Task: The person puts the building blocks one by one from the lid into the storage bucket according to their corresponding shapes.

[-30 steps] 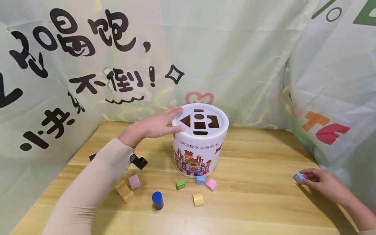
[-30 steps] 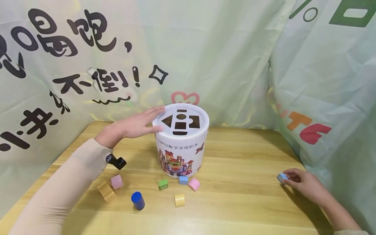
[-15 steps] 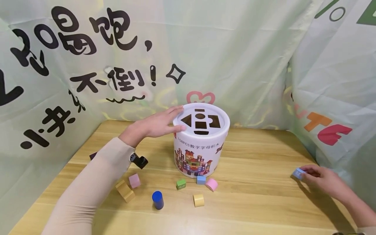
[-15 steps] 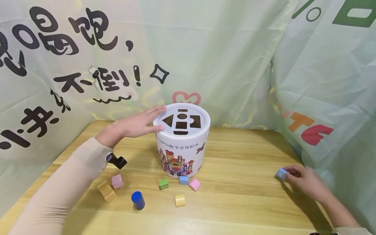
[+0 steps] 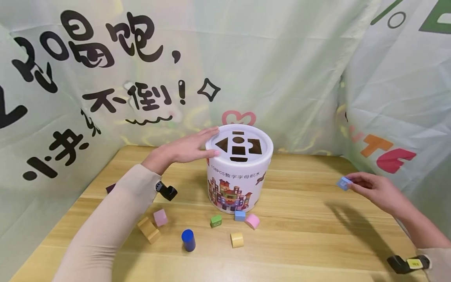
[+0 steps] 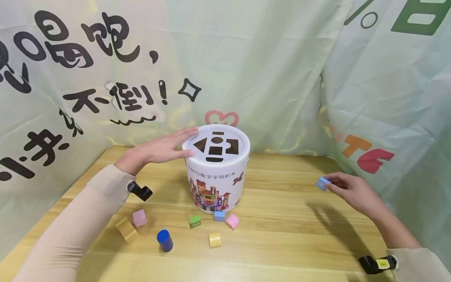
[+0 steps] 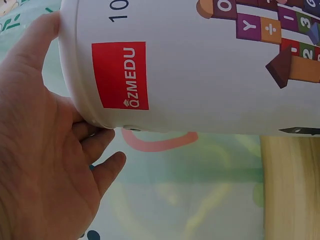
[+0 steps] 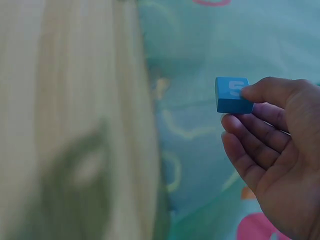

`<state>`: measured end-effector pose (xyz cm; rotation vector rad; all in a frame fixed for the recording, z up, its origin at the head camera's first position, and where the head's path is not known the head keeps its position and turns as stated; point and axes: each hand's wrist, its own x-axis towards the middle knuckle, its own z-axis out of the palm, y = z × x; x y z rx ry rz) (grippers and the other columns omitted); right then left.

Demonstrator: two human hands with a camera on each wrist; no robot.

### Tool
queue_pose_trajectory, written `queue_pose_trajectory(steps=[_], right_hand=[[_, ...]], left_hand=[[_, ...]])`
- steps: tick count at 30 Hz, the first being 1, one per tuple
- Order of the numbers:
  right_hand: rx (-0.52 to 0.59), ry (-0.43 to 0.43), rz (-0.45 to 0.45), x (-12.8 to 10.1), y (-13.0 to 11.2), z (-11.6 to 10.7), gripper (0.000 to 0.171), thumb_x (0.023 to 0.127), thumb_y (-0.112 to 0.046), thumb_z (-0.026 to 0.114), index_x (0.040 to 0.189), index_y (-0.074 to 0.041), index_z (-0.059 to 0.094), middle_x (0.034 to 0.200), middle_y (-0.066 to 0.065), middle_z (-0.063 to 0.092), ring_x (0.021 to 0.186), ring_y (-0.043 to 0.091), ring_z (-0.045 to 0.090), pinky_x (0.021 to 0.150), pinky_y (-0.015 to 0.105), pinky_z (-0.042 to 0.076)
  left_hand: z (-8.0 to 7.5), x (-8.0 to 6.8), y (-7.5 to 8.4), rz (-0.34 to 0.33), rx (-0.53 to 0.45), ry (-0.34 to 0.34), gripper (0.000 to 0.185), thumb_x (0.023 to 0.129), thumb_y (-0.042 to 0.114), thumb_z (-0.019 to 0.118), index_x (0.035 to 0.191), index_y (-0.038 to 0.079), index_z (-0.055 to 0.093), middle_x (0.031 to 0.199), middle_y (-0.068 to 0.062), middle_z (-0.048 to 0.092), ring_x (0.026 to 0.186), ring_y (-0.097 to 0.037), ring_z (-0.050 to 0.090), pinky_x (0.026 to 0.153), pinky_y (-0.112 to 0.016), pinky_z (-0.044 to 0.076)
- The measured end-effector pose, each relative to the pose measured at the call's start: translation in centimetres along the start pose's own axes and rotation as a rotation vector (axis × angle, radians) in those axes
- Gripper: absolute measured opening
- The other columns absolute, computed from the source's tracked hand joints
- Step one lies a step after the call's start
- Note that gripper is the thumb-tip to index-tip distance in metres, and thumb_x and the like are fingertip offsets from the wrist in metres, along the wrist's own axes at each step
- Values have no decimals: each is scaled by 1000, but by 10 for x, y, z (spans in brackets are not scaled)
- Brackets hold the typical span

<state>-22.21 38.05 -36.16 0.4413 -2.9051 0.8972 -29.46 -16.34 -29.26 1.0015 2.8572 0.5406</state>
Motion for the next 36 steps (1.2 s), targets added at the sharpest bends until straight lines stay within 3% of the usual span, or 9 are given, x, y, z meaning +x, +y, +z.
queue_pose_trajectory(steps=[6, 13, 17, 30, 36], right_hand=[[-8, 18, -78, 14, -27, -11, 27, 97, -12, 62, 120, 3, 62, 95, 4, 67, 78, 2, 61, 64, 16, 51], [-42, 17, -109, 32, -51, -13, 25, 97, -19, 64, 118, -6, 66, 99, 7, 67, 80, 5, 61, 65, 16, 50], [-56, 7, -111, 41, -66, -15, 28, 97, -22, 64, 119, -6, 66, 102, 7, 68, 81, 4, 61, 66, 16, 48], [-38, -12, -246, 77, -122, -18, 26, 96, -18, 64, 120, -6, 67, 102, 7, 70, 87, 6, 63, 71, 10, 47], [-28, -8, -233, 93, -147, -15, 23, 96, -24, 66, 116, -14, 70, 100, 1, 71, 87, 8, 65, 72, 13, 48]], left_hand=[[0, 0, 1, 7, 4, 4, 91, 92, 70, 42, 159, 16, 12, 164, 3, 6, 148, -21, 9, 117, -50, 16], [3, 0, -1, 8, 57, 11, 89, 93, 70, 37, 158, 15, 13, 164, 2, 3, 149, -20, 6, 118, -47, 16], [3, 1, -1, 8, 70, 10, 90, 93, 72, 36, 158, 15, 13, 164, 1, 4, 149, -23, 7, 117, -48, 16], [-2, 1, 0, -11, 63, -1, 94, 90, 75, 39, 158, 16, 15, 164, -1, 8, 148, -23, 12, 117, -49, 19], [-2, 2, 0, -19, 56, 3, 92, 90, 74, 40, 158, 17, 15, 164, 1, 9, 148, -22, 12, 117, -48, 18]])
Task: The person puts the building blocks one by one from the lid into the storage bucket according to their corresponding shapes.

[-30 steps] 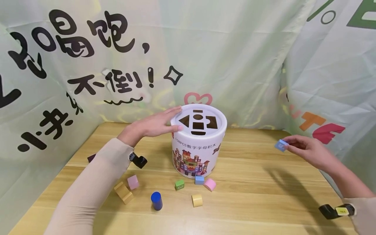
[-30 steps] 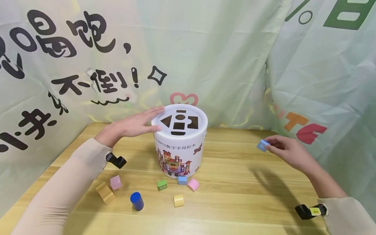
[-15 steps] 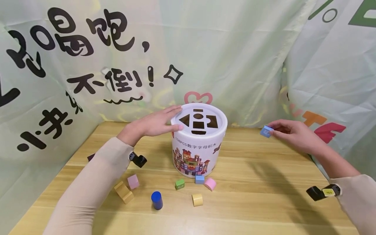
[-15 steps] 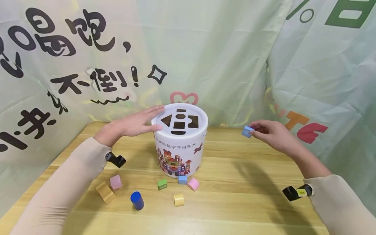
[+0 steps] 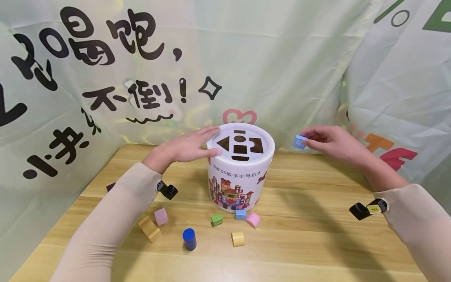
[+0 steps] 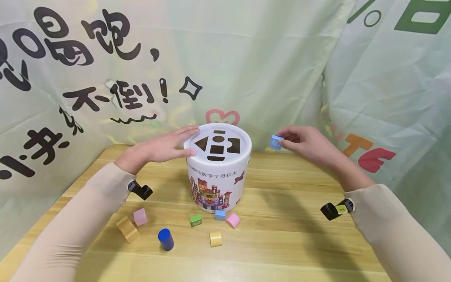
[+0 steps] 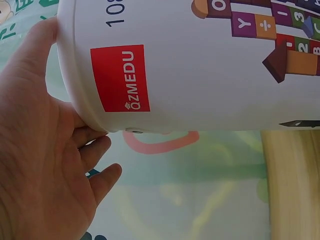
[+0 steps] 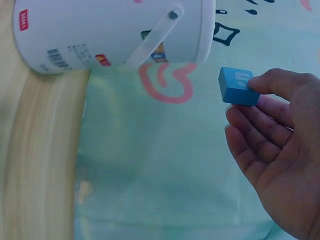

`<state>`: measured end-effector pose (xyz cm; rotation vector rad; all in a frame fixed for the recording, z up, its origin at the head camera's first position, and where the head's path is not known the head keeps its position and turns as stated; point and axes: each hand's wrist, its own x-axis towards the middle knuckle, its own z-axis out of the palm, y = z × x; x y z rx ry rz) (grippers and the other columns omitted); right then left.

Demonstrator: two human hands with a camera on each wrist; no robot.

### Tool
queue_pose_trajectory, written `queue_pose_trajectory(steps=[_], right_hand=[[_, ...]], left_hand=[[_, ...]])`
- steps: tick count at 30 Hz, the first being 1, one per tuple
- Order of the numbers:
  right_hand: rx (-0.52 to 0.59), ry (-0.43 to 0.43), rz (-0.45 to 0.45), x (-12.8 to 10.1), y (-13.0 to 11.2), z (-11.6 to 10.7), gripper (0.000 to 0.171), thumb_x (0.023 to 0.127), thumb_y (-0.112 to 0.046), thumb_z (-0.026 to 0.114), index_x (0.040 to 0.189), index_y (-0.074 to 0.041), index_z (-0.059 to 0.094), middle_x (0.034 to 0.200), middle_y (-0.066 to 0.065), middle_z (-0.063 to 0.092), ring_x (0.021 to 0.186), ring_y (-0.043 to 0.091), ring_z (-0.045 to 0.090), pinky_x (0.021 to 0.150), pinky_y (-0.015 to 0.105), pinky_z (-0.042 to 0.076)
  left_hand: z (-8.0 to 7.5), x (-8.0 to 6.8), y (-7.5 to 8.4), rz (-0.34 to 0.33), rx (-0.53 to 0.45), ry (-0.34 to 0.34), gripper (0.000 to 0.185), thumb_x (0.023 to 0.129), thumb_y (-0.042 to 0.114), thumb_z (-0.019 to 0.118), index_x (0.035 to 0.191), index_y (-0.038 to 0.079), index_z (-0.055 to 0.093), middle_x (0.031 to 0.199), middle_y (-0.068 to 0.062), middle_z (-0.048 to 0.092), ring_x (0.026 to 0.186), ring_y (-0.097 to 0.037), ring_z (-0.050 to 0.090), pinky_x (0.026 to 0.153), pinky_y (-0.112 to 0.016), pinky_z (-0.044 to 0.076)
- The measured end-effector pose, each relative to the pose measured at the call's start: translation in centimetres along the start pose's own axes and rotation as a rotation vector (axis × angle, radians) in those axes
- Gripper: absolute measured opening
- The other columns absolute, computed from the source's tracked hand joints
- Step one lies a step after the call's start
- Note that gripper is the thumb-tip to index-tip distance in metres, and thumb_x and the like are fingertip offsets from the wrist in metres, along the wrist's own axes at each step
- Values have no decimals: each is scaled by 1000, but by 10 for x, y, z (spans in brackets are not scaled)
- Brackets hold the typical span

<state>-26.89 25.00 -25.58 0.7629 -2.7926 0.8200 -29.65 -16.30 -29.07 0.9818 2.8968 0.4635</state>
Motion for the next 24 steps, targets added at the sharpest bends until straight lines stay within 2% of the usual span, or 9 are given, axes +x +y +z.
queue_pose_trajectory(steps=[6, 11, 15, 24], right_hand=[[12, -6, -10, 19, -16, 2, 24, 96, -26, 66, 116, -13, 70, 102, 2, 71, 91, 13, 65, 77, 15, 49], [5, -29, 5, 36, -29, 5, 27, 96, -32, 64, 116, -14, 69, 103, 2, 71, 96, 18, 65, 85, 33, 51], [20, -49, -16, 51, -38, 11, 28, 96, -30, 63, 115, -11, 69, 103, 5, 71, 98, 24, 66, 89, 45, 50], [40, -103, -55, 84, -52, 26, 25, 96, -22, 63, 115, -6, 67, 105, 9, 69, 101, 26, 64, 93, 46, 48]], left_hand=[[-1, 0, 0, 0, 0, -2, 92, 90, 73, 40, 158, 17, 15, 164, 2, 8, 148, -23, 12, 117, -49, 18], [-1, 0, 1, -3, 10, -2, 92, 90, 73, 41, 158, 17, 15, 164, 1, 9, 148, -23, 13, 117, -49, 19], [-1, 0, 0, -6, 16, -3, 91, 91, 73, 41, 158, 17, 15, 164, 2, 9, 148, -23, 14, 117, -49, 19], [-1, -1, 1, -2, 14, -7, 91, 91, 72, 40, 158, 17, 15, 164, 1, 8, 148, -23, 14, 117, -48, 19]])
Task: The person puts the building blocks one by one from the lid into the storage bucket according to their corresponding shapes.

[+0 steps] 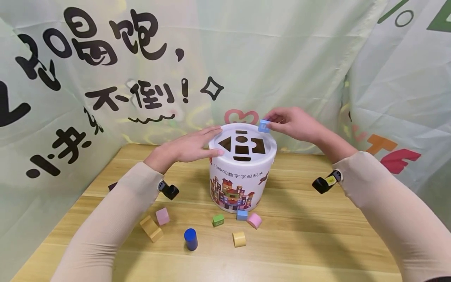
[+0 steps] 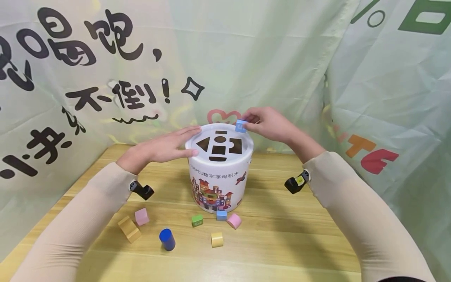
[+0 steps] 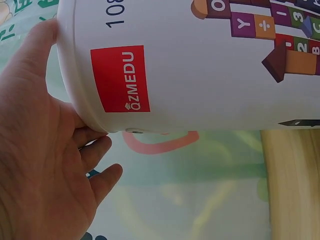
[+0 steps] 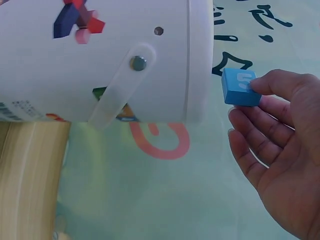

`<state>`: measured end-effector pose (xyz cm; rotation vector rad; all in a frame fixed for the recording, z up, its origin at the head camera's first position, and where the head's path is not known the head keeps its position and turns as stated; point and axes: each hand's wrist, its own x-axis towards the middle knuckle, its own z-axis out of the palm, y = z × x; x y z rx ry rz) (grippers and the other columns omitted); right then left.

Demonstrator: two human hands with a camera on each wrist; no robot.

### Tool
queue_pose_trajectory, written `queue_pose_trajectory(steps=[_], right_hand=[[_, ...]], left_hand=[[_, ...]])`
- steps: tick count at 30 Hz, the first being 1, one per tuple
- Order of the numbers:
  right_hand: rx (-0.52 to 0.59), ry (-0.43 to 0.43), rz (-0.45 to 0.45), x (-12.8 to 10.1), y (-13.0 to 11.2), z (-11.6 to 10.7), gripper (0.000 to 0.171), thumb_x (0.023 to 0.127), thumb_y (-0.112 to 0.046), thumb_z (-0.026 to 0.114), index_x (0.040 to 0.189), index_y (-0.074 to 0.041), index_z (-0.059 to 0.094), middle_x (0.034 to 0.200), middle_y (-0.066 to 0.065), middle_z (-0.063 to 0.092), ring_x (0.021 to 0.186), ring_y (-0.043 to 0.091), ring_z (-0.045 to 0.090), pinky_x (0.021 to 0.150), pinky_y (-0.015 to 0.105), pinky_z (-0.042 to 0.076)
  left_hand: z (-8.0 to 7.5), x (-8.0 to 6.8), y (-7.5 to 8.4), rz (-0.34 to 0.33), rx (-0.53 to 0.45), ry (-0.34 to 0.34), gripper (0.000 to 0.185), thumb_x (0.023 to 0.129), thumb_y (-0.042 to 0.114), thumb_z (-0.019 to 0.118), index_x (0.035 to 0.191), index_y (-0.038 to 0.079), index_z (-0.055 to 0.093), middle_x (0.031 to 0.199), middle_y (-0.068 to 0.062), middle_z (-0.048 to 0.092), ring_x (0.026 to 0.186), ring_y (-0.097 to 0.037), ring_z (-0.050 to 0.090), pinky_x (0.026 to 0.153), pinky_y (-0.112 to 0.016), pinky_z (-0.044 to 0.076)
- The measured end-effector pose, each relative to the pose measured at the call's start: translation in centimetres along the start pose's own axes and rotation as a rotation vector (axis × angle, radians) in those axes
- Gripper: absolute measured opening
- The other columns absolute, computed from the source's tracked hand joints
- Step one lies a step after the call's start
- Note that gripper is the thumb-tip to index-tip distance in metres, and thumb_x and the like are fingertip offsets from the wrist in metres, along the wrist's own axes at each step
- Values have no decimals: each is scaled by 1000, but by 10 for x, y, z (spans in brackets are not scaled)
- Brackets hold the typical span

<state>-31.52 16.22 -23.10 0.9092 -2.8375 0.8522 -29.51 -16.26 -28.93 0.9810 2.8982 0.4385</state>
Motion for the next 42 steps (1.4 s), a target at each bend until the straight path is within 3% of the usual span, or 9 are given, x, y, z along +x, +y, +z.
queue_pose_trajectory(steps=[10, 22, 42], right_hand=[[51, -63, -19, 34, -6, 13, 24, 95, -19, 65, 115, -5, 68, 106, 9, 70, 100, 23, 63, 92, 42, 48], [48, -112, 12, 55, -6, 26, 24, 95, -18, 64, 116, -6, 68, 107, 7, 70, 100, 22, 63, 92, 39, 48], [-1, -132, -17, 62, -9, 41, 20, 93, -11, 67, 112, -3, 69, 101, 10, 69, 94, 24, 62, 89, 38, 50]], left_hand=[[0, 0, 0, -9, -4, -2, 92, 90, 75, 38, 159, 18, 14, 164, 2, 7, 148, -23, 13, 117, -49, 18], [1, 2, 1, -4, -16, 1, 90, 91, 73, 40, 158, 17, 15, 164, 1, 9, 147, -25, 16, 116, -48, 20], [2, 1, 0, -11, -2, 0, 91, 90, 75, 37, 159, 19, 14, 164, 3, 8, 147, -24, 17, 116, -48, 21]])
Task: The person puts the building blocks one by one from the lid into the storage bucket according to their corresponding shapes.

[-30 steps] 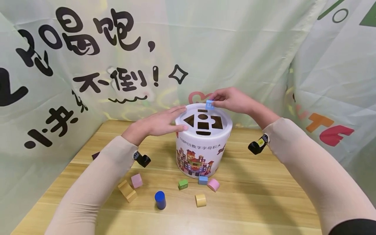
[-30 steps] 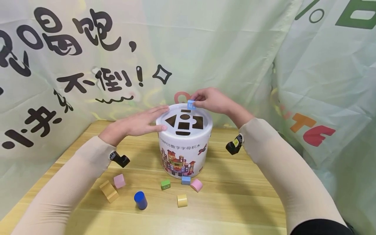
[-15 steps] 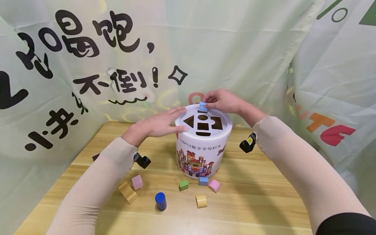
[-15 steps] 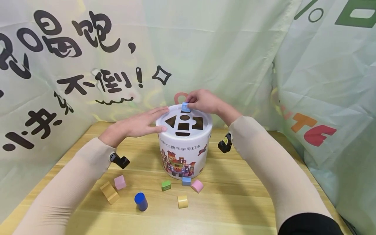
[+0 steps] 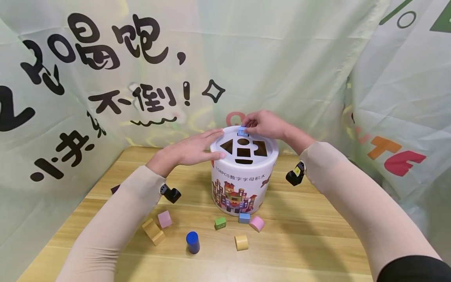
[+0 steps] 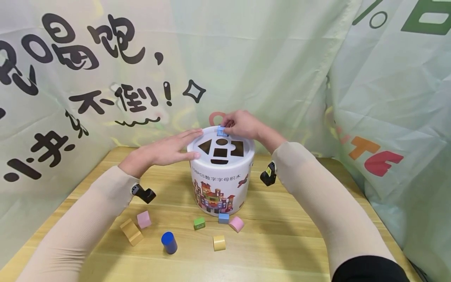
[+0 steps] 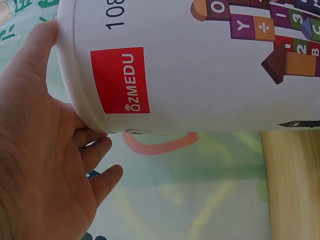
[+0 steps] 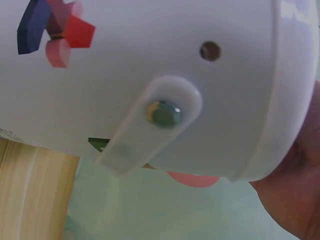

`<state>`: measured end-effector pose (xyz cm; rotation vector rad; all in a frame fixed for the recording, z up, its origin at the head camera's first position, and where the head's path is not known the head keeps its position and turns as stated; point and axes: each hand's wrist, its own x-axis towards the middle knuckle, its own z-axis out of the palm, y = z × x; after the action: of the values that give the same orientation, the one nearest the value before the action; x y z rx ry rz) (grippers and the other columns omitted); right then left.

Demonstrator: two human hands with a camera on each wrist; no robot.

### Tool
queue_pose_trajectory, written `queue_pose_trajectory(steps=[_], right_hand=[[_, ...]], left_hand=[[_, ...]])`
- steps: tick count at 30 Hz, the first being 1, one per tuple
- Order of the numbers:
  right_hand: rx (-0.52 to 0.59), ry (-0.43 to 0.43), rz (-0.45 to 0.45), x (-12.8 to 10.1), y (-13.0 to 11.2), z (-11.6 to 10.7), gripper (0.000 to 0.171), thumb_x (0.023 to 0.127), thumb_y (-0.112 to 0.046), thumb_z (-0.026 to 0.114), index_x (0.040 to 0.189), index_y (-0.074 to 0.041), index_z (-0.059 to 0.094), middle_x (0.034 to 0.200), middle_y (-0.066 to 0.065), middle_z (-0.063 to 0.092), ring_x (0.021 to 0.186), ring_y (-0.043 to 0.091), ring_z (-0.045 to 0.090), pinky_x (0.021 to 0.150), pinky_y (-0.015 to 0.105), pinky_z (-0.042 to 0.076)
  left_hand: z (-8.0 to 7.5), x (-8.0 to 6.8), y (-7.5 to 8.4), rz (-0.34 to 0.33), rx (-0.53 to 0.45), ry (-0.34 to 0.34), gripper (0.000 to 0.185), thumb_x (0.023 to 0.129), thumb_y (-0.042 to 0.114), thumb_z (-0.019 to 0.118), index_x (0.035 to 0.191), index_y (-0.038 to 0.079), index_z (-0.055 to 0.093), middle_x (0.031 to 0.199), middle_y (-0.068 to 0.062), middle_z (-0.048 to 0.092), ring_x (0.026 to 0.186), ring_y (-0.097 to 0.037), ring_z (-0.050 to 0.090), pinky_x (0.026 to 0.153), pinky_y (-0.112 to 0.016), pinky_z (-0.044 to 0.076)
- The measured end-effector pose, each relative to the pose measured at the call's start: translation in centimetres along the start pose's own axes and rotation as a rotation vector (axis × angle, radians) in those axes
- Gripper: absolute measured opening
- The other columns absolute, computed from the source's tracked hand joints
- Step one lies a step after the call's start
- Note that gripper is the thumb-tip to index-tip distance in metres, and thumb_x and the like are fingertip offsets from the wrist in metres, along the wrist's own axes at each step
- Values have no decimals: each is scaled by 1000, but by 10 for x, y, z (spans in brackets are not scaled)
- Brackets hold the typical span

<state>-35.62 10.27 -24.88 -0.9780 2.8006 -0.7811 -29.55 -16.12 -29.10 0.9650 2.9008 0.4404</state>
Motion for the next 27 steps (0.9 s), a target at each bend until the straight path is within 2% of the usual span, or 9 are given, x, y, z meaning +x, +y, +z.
queue_pose_trajectory(steps=[16, 27], right_hand=[[-65, 5, -27, -3, 1, 1, 21, 92, -12, 67, 111, -5, 69, 97, 7, 66, 90, 22, 59, 83, 36, 49], [-66, 13, -14, -18, 7, -9, 21, 93, -14, 66, 113, -6, 69, 101, 9, 67, 92, 24, 60, 81, 39, 50]], left_hand=[[0, -1, 1, -6, -9, 0, 90, 91, 74, 38, 159, 20, 15, 164, 3, 9, 147, -25, 18, 115, -50, 22], [0, 0, 1, -11, -10, -4, 91, 90, 74, 38, 159, 20, 14, 164, 3, 7, 147, -26, 17, 115, -51, 22]])
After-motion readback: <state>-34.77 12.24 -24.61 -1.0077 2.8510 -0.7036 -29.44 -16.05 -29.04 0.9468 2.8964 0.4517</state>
